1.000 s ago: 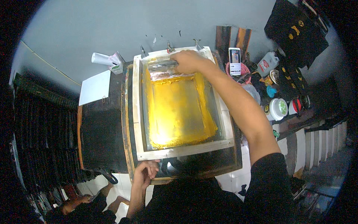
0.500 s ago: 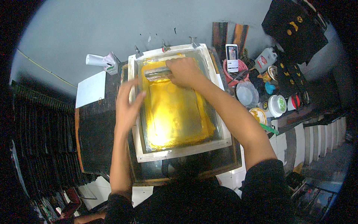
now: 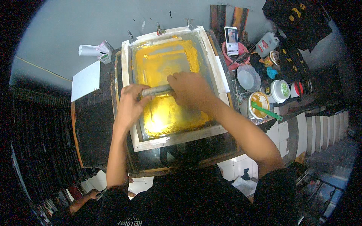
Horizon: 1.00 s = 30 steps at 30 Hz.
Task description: The person performs screen printing on black bags by positioning each bag on a base, lowering a screen over it, and applying yellow ink across the screen using a squeegee.
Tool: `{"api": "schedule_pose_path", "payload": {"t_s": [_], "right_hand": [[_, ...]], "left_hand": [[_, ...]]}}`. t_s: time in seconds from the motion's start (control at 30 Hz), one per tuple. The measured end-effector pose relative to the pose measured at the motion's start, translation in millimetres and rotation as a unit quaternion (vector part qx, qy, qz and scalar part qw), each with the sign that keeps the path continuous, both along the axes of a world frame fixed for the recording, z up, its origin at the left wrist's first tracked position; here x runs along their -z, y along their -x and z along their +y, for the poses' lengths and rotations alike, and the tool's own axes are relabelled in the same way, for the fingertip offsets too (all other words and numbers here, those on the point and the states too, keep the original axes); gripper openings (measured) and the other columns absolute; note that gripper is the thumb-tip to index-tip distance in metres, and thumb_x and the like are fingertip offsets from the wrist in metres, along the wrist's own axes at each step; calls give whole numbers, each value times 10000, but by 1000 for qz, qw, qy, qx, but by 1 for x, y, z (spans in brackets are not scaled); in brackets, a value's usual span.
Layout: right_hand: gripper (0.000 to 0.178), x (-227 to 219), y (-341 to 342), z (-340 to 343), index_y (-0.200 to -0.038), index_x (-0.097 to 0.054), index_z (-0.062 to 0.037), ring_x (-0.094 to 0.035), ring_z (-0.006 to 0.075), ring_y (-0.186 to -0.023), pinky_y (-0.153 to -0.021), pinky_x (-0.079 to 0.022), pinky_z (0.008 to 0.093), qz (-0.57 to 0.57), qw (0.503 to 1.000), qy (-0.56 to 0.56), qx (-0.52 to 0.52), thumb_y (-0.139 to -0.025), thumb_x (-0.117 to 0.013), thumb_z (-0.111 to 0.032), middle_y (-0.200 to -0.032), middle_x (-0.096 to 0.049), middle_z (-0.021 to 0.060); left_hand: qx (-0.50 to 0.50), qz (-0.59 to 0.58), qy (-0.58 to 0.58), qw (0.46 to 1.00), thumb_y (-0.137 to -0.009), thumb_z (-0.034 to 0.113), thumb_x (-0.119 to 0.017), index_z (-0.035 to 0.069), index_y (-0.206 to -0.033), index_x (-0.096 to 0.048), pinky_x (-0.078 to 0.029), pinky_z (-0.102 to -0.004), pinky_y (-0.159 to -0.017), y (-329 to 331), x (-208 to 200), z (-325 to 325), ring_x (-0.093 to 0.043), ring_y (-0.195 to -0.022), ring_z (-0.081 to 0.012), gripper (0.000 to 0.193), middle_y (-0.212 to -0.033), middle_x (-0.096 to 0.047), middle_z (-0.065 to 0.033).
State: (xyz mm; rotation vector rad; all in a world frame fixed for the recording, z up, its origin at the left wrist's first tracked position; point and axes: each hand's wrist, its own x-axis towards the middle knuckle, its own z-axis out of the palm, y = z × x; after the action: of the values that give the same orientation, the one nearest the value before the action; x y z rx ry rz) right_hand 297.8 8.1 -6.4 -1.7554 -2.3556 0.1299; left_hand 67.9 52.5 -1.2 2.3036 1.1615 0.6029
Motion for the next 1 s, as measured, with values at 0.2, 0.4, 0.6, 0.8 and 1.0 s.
{"api": "schedule_pose_path", "payload": {"t_s": [0.2, 0.4, 0.6, 0.8, 1.0], "right_hand": [[262, 9, 18, -68, -960, -597, -63, -675, 332, -861, -727, -545, 459, 14, 1000, 13, -18, -791, -714, -225, -905, -657, 121], [264, 26, 24, -117, -996, -608, -64, -659, 294, -924, -806, -533, 424, -22, 996, -79, -40, -751, -672, -139, -962, -644, 100], [239, 31, 20, -129, -1037, -622, -88, -653, 284, -973, -864, -521, 414, 18, 990, -136, -37, -808, -615, -159, -991, -647, 78], [321, -38, 7, -129, -1073, -655, -91, -681, 277, -978, -868, -532, 397, 59, 953, -294, -39, -757, -642, -140, -1108, -685, 69], [294, -152, -9, -57, -1032, -677, -70, -684, 329, -914, -776, -539, 434, 52, 906, -420, -13, -738, -677, -78, -1024, -702, 134]], "left_hand": [[24, -4, 19, 1000, -822, 162, -792, 28, -1087, -730, -405, -437, -1041, 22, 0, -70, -616, -1098, -338, 303, -1081, -713, -161], [51, -13, -35, 998, -792, 257, -840, 45, -1334, -634, -300, -505, -1169, 49, 31, -115, -479, -1371, -348, 617, -1326, -655, -155], [-14, 88, -178, 980, -717, 481, -877, 21, -1527, -369, -101, -603, -1228, 87, 80, -137, -298, -1509, -387, 1062, -1579, -408, -205], [-69, -54, -378, 922, -693, 576, -871, 51, -1582, -228, -161, -568, -1223, 87, 31, -127, -349, -1477, -382, 1216, -1562, -410, -227], [-236, -211, 13, 949, -794, 385, -850, -12, -1533, -285, -427, -442, -1102, 59, 18, -70, -520, -1312, -422, 1011, -1476, -439, -311]]}}
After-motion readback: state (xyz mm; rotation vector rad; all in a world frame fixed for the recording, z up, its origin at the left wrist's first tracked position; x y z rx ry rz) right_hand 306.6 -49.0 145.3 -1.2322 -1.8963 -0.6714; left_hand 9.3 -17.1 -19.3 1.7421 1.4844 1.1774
